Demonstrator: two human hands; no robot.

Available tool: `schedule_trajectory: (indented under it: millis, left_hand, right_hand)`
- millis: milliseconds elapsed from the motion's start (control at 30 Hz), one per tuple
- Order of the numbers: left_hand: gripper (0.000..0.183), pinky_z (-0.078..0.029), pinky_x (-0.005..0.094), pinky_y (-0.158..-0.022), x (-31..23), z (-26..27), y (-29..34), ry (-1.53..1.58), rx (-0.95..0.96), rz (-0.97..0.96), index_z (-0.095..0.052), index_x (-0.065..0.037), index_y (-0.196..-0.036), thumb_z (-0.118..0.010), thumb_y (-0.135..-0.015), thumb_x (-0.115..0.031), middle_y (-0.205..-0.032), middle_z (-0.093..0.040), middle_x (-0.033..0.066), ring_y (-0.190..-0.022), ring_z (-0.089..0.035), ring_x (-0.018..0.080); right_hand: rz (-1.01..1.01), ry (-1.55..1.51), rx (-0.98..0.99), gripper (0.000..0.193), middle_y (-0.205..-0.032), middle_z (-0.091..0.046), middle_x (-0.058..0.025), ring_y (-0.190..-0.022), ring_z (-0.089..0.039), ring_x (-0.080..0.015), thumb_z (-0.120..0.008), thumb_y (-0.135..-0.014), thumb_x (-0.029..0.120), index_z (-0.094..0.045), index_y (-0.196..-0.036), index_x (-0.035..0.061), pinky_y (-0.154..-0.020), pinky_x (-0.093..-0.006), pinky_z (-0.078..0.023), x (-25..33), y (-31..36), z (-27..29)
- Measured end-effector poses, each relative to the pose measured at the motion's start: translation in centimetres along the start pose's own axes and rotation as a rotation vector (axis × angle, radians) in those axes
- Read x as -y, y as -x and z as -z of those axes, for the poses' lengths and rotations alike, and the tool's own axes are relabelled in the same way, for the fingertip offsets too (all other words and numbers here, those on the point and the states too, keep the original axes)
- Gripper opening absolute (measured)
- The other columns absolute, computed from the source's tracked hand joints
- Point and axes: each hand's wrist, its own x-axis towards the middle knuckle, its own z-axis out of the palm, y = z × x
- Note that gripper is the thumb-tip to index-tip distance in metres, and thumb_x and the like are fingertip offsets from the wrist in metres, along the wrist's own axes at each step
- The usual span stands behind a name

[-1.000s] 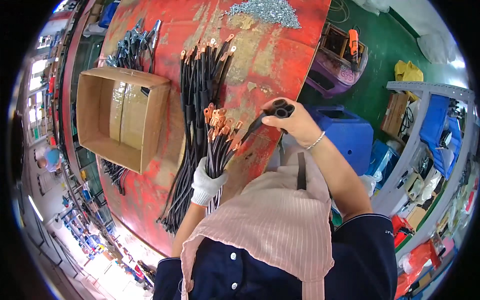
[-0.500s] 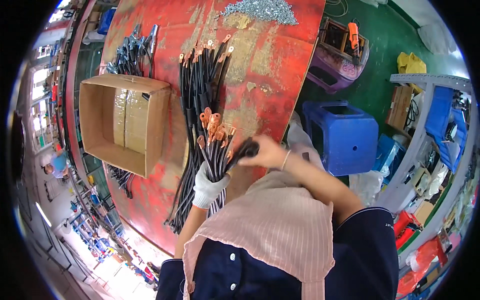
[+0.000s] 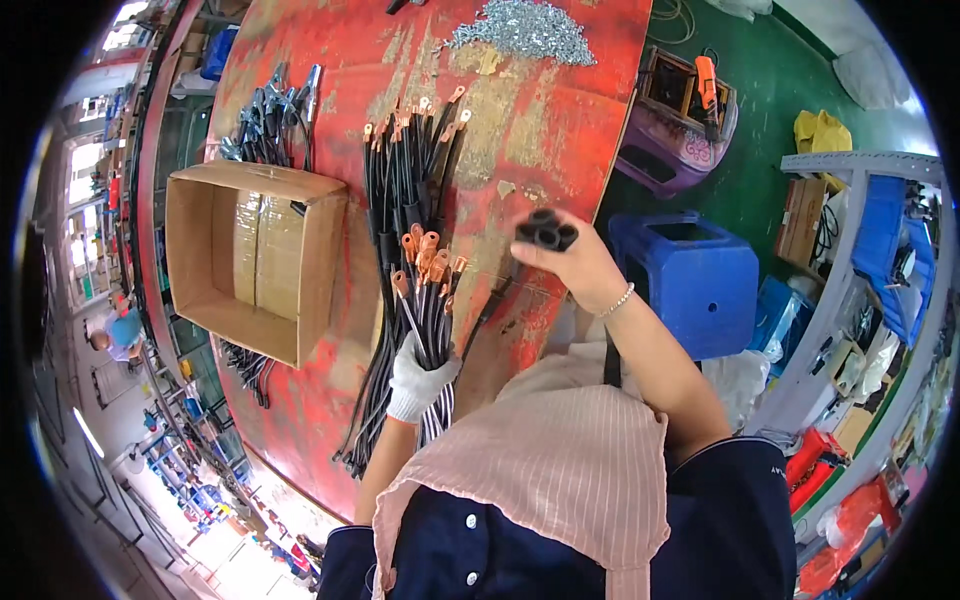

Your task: Manually assembling electrical cables by attaching rubber sleeves and clamps to wire ends.

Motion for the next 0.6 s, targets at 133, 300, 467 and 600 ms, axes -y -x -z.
schedule_trajectory:
  millis: [133, 300, 467, 600]
  left_hand:
    - [0.048, -0.052, 0.0279, -0.073, 0.1, -0.1, 0.4, 0.101, 0.032, 0.004, -0.057, 0.002, -0.11, -0.078, -0.071, -0.016, -0.086, -0.067, 0.0042, -0.075, -0.061, 0.0105]
    - [0.046, -0.051, 0.0247, -0.07, -1.5, 0.6, 1.1, 0.175, 0.135, 0.074, -0.057, 0.0, -0.112, -0.077, -0.072, -0.008, -0.088, -0.065, 0.0011, -0.074, -0.059, 0.0073]
    - [0.026, -0.054, 0.0264, -0.066, -1.5, 0.5, 1.2, 0.213, 0.114, 0.019, -0.06, -0.002, -0.094, -0.075, -0.073, -0.004, -0.082, -0.066, 0.0027, -0.071, -0.063, 0.01]
    - [0.026, -0.054, 0.0265, -0.067, -1.7, 0.4, 1.2, 0.231, 0.103, 0.039, -0.06, -0.002, -0.094, -0.075, -0.073, -0.004, -0.083, -0.067, 0.0032, -0.071, -0.063, 0.0105]
  right_hand:
    - [0.056, -0.43, -0.091, 0.031, -0.096, -0.063, 0.003, -0.08, -0.056, -0.007, -0.076, -0.084, 0.011, -0.062, -0.112, 0.0056, -0.066, -0.0235, -0.043, 0.8, -1.2, -1.8]
    - [0.039, -0.393, -0.185, 0.034, -0.095, -0.062, 0.0018, -0.075, -0.054, -0.0056, -0.074, -0.085, 0.008, -0.061, -0.115, 0.007, -0.062, -0.0206, -0.04, -0.3, -2.3, -4.0]
    - [0.045, -0.338, -0.153, 0.034, -0.094, -0.065, 0.0048, -0.076, -0.055, -0.0037, -0.079, -0.081, 0.01, -0.064, -0.112, 0.0071, -0.063, -0.0198, -0.041, -0.5, -2.7, -5.7]
    - [0.076, -0.246, -0.149, 0.035, -0.098, -0.066, 0.0016, -0.083, -0.058, -0.0057, -0.08, -0.081, 0.009, -0.064, -0.112, 0.005, -0.073, -0.0216, -0.047, 0.2, -2.5, -5.4]
